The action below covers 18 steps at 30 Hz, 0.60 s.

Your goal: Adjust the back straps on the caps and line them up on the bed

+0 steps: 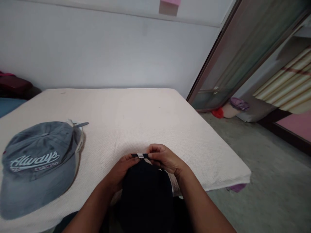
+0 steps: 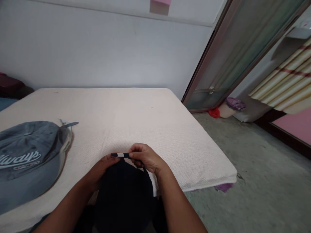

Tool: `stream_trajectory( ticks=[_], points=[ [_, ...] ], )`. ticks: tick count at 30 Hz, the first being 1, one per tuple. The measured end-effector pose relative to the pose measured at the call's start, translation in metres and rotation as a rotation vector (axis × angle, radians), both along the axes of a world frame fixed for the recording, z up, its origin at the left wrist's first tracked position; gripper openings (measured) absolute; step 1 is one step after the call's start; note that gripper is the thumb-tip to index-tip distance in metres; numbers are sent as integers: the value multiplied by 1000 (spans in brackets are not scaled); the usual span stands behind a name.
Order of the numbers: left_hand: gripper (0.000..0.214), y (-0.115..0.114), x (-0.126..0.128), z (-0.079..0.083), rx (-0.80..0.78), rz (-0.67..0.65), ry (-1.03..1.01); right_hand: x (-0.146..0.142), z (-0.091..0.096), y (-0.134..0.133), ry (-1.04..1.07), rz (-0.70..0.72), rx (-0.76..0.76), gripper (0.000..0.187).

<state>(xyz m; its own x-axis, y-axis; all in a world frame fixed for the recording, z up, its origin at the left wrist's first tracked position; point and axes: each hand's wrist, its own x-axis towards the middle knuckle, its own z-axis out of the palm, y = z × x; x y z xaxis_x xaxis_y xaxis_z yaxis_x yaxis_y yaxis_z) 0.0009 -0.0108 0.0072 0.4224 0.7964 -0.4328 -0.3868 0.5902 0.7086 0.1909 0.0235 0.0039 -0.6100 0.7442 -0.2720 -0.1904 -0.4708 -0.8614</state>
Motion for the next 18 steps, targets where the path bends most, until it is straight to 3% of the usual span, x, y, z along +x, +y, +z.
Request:
stream_trajectory(
  ticks=[14, 18],
  points=[
    [15, -1, -2, -3, 16, -22, 73, -3, 4, -1, 84, 95, 73, 20],
    [14, -2, -5, -5, 16, -6, 27, -2, 6, -2, 60, 58, 50, 17]
  ],
)
